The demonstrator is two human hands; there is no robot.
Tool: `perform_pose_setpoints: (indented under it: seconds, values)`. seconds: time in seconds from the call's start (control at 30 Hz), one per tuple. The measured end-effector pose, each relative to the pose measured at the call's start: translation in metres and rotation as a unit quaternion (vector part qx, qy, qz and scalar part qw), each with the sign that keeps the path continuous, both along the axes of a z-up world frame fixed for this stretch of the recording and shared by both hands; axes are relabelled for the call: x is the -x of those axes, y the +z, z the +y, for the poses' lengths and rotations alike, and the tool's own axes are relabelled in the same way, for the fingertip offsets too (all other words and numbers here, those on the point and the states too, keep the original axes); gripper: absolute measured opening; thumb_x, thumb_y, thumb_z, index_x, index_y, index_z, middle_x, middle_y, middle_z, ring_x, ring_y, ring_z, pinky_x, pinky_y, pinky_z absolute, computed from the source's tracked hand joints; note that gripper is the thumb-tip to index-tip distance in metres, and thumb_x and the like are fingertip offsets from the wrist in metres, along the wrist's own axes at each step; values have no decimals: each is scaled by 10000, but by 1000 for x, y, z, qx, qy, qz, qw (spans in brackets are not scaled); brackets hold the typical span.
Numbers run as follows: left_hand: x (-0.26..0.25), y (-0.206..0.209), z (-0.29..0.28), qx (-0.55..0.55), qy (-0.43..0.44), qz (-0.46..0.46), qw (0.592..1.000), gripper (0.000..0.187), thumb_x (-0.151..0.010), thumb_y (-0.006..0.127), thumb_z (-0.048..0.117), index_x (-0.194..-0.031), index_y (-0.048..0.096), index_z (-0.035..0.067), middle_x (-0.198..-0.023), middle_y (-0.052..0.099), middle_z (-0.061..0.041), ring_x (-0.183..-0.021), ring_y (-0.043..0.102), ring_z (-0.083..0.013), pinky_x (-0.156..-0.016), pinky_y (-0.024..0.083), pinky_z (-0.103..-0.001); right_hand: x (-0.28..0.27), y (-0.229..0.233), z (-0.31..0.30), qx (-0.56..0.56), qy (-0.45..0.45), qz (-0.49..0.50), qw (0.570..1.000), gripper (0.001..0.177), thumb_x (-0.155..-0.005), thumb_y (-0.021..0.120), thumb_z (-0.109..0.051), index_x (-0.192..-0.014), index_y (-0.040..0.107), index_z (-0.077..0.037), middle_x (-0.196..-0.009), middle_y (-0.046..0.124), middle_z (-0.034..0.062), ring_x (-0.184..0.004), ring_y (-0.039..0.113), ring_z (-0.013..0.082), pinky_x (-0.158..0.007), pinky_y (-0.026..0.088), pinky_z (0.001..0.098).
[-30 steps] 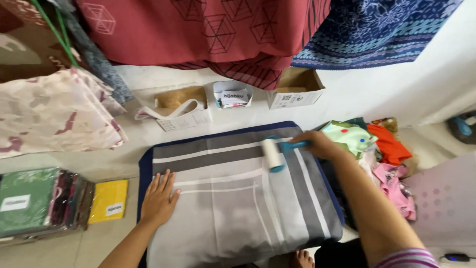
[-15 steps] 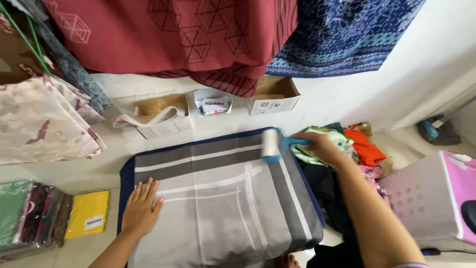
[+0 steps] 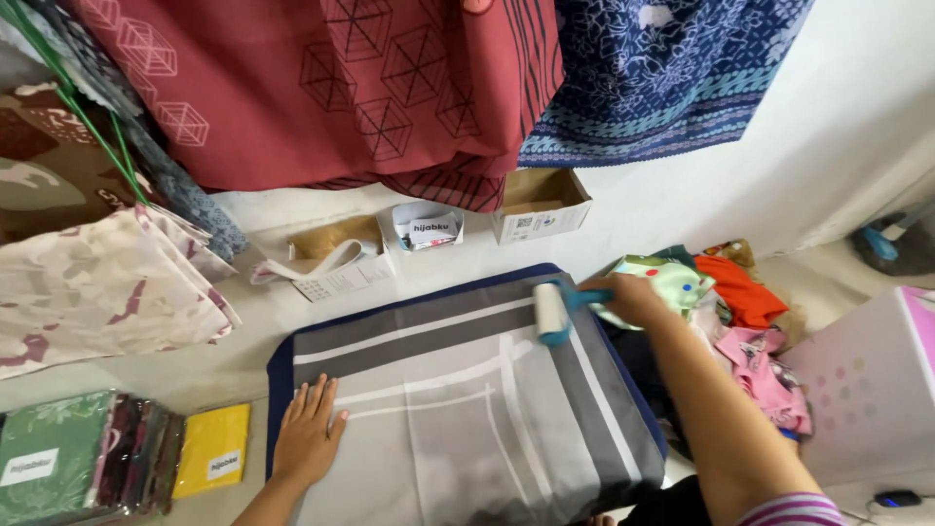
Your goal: Cleaning a hijab with a lint roller and folding it neatly.
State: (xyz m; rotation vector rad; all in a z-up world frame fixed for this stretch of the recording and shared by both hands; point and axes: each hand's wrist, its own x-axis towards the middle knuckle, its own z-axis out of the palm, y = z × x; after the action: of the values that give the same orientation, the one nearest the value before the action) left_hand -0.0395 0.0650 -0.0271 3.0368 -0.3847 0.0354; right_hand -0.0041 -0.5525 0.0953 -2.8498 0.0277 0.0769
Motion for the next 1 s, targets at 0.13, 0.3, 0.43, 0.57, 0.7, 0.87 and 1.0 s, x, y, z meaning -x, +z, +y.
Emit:
perform_pose_setpoints:
  seconds: [0.13, 0.3, 0.43, 0.57, 0.7, 0.87, 1.0]
  values:
    - [-6, -14, 5, -6, -7, -26, 1000, 686, -1001, 314, 567, -1618, 243, 277, -1705, 228, 45, -1571, 203, -258, -1246, 193, -423, 39, 8, -56, 66, -83, 31, 994, 488, -881, 607, -273, -1284, 673, -540, -1272, 707, -43, -1239, 625, 253, -1007, 416, 466]
    - [-19, -19, 12, 13, -8, 28, 1000, 695, -997, 315, 590, -1622, 207, 305, -1725, 160, 64, -1594, 137, -254, -1257, 157, -412, 75, 67, -68, -15, -104, -48, 993, 578, -817, 685, -110, -1203, 751, -535, -955, 714, -76, -967, 633, 178, -987, 395, 331]
    - [-29, -4, 14, 97, 9, 82, 992, 683, -1006, 305, 593, -1601, 297, 257, -1712, 209, 5, -1590, 175, -292, -1271, 185, -405, 92, 132, -28, -388, -17, -126, 913, 508, -864, 725, -31, -1356, 705, -155, -1248, 724, 11, -1061, 666, 159, -943, 505, 287]
    - [-31, 4, 22, 160, 40, 17, 986, 616, -1008, 372, 531, -1551, 429, 245, -1670, 336, 4, -1562, 266, -322, -1276, 212, -419, 91, 168, 27, -382, -41, -222, 896, 537, -977, 647, -203, -1509, 578, -233, -720, 536, 39, -665, 512, 139, -616, 482, 301]
    - [-39, -9, 37, 180, -18, -82, 980, 585, -1012, 429, 476, -1511, 498, 179, -1595, 447, -93, -1497, 367, -381, -1285, 218, -429, 47, 139, 47, -213, 5, -343, 915, 520, -969, 675, -218, -1481, 583, -211, -1077, 709, 77, -873, 644, 226, -829, 461, 342]
    - [-25, 14, 41, 135, 36, -17, 990, 587, -1005, 410, 510, -1546, 439, 282, -1637, 394, 23, -1540, 308, -338, -1270, 241, -434, 36, 134, 88, -147, -73, -363, 917, 467, -977, 642, -230, -1430, 619, -117, -886, 701, 158, -702, 641, 367, -592, 485, 490]
    - [-19, 17, 49, 97, 49, 1, 994, 595, -1003, 396, 527, -1546, 431, 287, -1635, 398, 37, -1540, 323, -301, -1250, 289, -437, 31, 135, 96, -138, -105, -364, 915, 473, -920, 699, -264, -1366, 673, -109, -956, 728, 171, -773, 671, 424, -658, 509, 529]
